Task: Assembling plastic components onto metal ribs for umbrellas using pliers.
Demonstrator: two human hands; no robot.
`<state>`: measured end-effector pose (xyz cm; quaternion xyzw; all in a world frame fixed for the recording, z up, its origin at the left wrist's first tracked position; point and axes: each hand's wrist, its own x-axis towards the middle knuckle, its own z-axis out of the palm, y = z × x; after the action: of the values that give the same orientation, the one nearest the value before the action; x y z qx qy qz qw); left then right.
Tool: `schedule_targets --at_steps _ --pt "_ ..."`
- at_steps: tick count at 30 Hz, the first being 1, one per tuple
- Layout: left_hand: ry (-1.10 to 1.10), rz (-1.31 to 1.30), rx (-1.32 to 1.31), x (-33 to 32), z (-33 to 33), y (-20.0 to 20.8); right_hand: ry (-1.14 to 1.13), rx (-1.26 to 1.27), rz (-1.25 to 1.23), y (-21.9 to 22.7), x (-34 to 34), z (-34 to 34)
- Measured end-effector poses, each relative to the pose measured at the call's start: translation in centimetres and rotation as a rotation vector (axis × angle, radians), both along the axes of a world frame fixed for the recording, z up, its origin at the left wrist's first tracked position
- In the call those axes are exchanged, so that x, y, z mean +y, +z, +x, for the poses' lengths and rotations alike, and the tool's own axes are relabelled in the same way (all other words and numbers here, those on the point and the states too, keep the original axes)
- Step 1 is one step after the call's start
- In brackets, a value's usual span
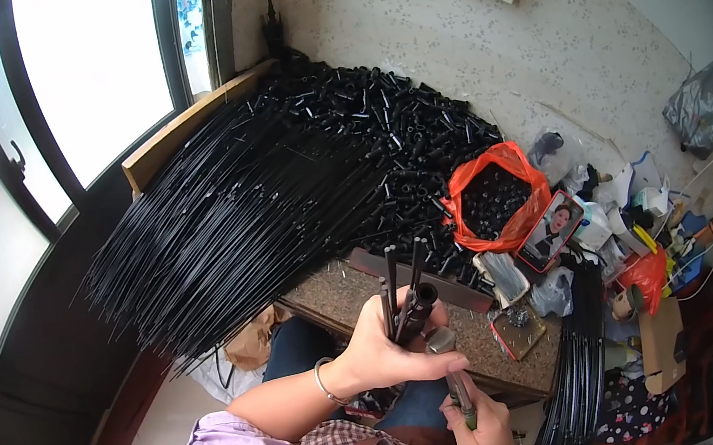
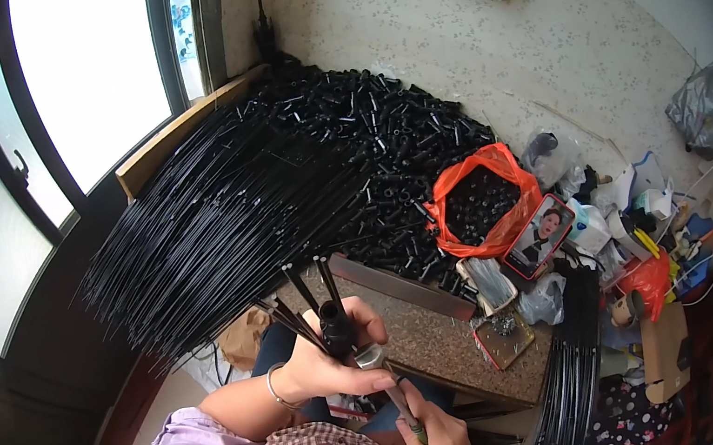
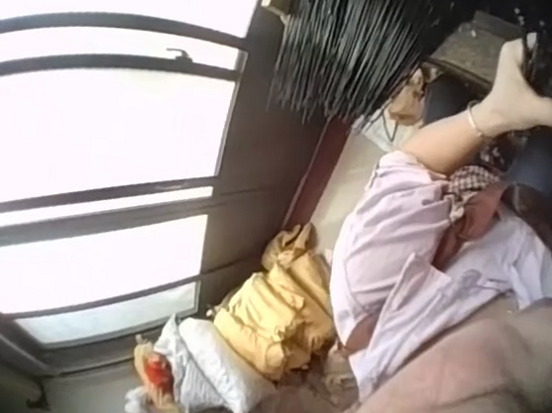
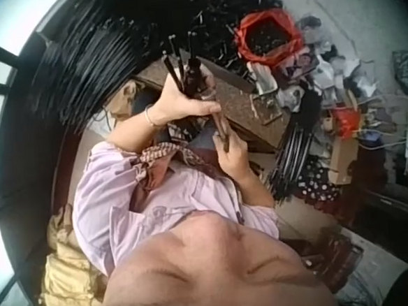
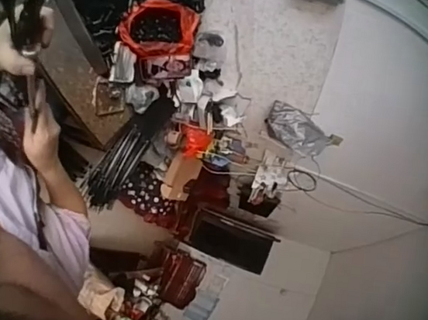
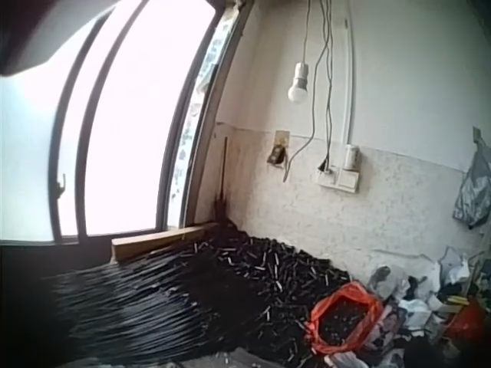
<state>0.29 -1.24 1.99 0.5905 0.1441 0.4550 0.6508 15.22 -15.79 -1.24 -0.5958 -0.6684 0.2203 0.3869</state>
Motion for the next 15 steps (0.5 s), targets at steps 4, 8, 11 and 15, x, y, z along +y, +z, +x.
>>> schedule_targets --at_steps 4,8,11,15 --pt "0.039 0.050 -0.037 -0.4 0.7 -0.9 -0.014 0.053 -0.092 -0.1 -0.5 -0.7" --pt "0.007 0.099 -0.029 -0.2 0.6 -0.7 0.016 0.165 -0.170 -0.3 0.0 1.2" --pt "-0.049 0.020 0.089 0.2 0.0 0.0 -0.070 0.104 -0.112 -1.4 1.5 5.0" --pt "0.045 0.066 0.090 -0.1 -0.4 -1.6 -0.477 -0.449 -0.181 -7.1 1.8 8.8"
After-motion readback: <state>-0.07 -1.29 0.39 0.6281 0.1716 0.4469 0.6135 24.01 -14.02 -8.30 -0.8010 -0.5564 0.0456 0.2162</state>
